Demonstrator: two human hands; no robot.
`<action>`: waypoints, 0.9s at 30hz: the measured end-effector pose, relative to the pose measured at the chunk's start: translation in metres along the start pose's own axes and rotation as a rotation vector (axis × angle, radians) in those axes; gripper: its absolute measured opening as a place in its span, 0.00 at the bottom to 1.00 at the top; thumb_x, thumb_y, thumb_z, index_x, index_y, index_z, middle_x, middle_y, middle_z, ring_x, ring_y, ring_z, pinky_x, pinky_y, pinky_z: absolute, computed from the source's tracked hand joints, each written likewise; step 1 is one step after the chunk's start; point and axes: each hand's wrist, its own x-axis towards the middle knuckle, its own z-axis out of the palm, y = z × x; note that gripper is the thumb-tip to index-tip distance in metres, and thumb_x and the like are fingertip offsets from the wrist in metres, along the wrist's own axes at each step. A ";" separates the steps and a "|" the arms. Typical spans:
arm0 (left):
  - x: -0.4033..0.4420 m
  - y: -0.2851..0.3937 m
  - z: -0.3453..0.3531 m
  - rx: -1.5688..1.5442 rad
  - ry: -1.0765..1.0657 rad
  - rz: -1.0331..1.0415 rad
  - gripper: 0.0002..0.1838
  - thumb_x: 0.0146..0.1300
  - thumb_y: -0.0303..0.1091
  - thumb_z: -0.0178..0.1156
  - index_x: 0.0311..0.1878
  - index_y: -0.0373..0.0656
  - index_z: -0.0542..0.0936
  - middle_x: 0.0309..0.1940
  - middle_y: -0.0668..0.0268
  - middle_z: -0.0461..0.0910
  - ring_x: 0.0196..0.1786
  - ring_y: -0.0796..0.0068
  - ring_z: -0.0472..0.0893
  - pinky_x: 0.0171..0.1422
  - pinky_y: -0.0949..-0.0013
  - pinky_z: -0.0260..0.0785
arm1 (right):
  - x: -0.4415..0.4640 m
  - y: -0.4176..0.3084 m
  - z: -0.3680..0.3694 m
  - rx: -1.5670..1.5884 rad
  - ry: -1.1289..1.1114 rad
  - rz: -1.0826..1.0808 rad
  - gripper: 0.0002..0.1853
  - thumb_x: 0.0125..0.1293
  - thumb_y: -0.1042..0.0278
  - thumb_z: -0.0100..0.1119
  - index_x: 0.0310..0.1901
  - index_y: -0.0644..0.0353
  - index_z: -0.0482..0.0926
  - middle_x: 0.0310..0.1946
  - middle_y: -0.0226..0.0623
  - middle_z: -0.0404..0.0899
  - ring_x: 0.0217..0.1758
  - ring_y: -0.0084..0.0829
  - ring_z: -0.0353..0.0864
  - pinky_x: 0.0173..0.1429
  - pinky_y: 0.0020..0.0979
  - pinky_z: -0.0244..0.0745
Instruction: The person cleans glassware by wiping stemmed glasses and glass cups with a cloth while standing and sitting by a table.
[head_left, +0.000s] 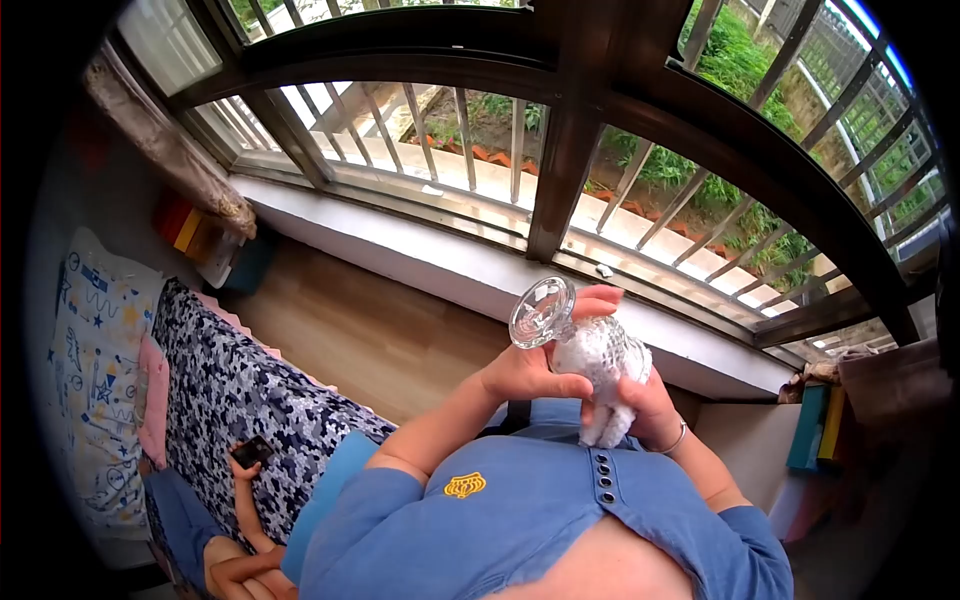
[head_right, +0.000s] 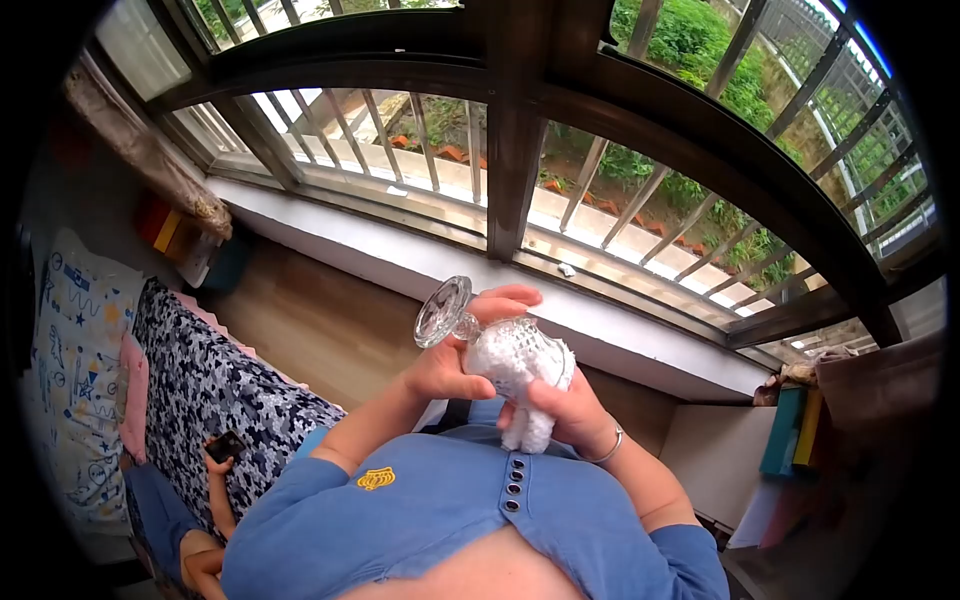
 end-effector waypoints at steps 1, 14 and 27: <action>-0.003 0.003 -0.004 -0.009 -0.003 0.000 0.39 0.45 0.52 0.65 0.55 0.35 0.64 0.55 0.53 0.62 0.56 0.61 0.66 0.60 0.61 0.59 | 0.004 0.001 0.013 -0.105 0.034 -0.011 0.30 0.52 0.61 0.60 0.55 0.62 0.62 0.43 0.40 0.72 0.34 0.30 0.78 0.36 0.31 0.76; -0.010 0.024 -0.028 -0.215 0.039 -0.324 0.41 0.50 0.52 0.62 0.60 0.34 0.58 0.53 0.57 0.66 0.55 0.69 0.67 0.60 0.68 0.58 | 0.029 0.014 0.037 -0.015 0.142 -0.104 0.23 0.52 0.72 0.60 0.51 0.60 0.66 0.40 0.33 0.72 0.35 0.23 0.75 0.35 0.24 0.73; 0.005 -0.001 0.021 -0.415 0.034 -0.533 0.39 0.53 0.46 0.61 0.60 0.34 0.55 0.50 0.57 0.68 0.53 0.71 0.69 0.58 0.70 0.60 | -0.001 0.030 0.001 -0.806 0.278 -0.709 0.24 0.51 0.74 0.60 0.52 0.61 0.68 0.45 0.38 0.72 0.47 0.30 0.73 0.50 0.30 0.69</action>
